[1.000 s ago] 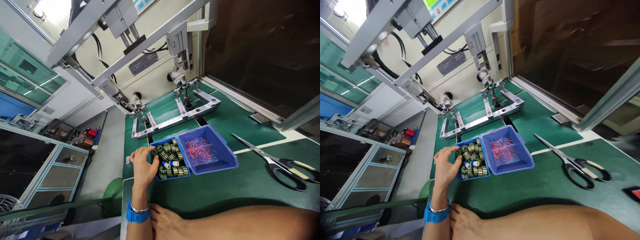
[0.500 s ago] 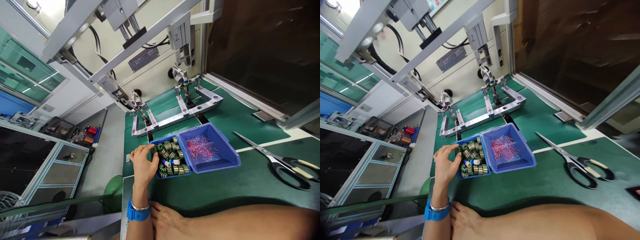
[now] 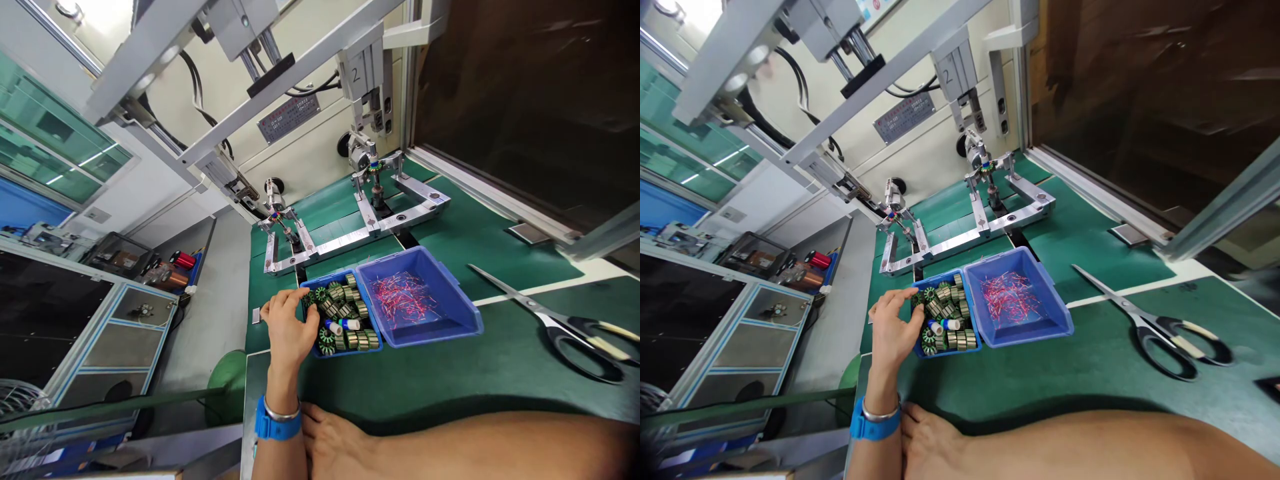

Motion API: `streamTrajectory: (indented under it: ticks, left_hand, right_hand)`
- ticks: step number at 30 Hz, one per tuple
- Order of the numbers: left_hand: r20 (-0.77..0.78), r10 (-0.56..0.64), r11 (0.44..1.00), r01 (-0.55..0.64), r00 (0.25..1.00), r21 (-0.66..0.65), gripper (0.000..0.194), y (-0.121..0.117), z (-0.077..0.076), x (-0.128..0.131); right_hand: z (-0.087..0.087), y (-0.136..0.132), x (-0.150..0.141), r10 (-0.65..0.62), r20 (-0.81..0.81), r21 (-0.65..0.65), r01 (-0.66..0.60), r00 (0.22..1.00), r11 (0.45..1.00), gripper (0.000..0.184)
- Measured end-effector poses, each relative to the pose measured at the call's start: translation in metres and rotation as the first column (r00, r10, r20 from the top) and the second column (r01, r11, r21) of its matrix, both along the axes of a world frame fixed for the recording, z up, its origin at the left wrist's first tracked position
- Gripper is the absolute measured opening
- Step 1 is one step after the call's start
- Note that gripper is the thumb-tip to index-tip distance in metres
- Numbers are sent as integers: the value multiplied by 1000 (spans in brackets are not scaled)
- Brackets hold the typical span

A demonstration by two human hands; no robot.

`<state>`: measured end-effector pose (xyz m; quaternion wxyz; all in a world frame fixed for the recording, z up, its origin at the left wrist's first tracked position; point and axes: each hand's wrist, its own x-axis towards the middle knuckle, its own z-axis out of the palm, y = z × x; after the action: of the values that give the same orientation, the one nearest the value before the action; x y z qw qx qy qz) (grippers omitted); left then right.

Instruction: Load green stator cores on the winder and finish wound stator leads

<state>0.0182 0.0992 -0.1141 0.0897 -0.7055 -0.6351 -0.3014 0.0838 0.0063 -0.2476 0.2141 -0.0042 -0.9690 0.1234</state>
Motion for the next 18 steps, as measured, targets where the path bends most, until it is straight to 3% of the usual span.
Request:
streamTrajectory:
  ticks: [4,9,18]
  left_hand:
    - [21,27,999,-28,999,31,27,0,-1,0]
    - [72,-18,1000,19,997,-15,24,2,0,0]
    - [92,-42,998,46,995,-37,25,2,0,-2]
  right_hand:
    - [2,0,3,-26,-17,19,26,1000,999,34]
    - [7,1,6,-21,-39,47,22,999,999,34]
    - [1,-1,-1,2,20,14,-2,1000,1000,37]
